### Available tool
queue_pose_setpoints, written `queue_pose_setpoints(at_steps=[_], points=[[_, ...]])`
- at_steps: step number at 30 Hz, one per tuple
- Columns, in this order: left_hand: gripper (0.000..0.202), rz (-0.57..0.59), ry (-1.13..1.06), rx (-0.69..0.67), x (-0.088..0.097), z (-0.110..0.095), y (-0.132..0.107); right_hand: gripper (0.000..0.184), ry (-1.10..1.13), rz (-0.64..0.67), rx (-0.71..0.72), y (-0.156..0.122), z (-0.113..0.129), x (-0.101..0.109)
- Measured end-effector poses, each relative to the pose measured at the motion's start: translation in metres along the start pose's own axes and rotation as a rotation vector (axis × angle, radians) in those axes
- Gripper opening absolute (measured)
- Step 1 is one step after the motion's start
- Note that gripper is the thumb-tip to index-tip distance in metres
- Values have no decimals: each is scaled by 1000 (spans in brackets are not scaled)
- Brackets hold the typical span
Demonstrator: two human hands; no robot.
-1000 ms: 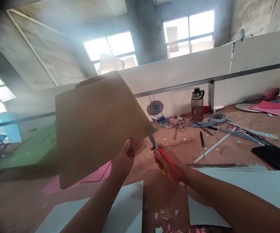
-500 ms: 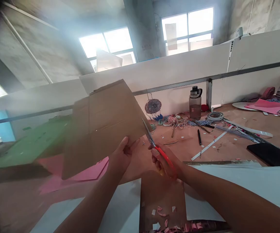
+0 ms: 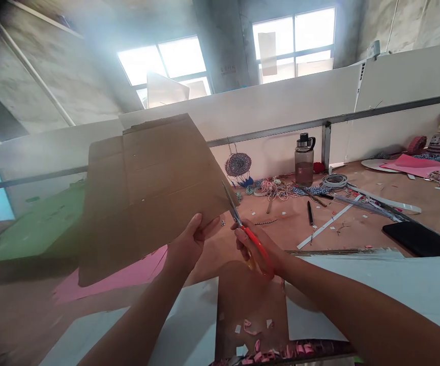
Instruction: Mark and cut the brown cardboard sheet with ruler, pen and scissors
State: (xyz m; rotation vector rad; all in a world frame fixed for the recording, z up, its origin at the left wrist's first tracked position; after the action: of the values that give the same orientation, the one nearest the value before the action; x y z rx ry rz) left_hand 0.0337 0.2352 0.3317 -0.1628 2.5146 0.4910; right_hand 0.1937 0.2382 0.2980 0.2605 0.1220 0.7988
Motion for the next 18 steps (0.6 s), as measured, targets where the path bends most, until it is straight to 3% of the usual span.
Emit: queue_pose_setpoints(at_steps=[7,13,18], points=[[35,-15,32,9,2,4,-3,39,-82,26,14,1,4,4],[23,-53,48,31,4,5,-5,36,-97,2,14,0,8,7],[21,-15,17,52,-3,5,-6,33,-107,-31,-8,0,8,7]])
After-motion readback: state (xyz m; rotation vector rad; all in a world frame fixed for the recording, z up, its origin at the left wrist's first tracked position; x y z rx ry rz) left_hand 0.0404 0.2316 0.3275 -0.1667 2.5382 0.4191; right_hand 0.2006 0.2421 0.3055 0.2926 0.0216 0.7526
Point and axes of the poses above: each hand's wrist, its own y-axis towards the middle knuckle, its own x-axis out of the back of the hand, z = x × y, the point moved 9 cm from there along y, towards the middle knuckle, and after that the axes turned 11 degrees about z, right-handed, at the moved point
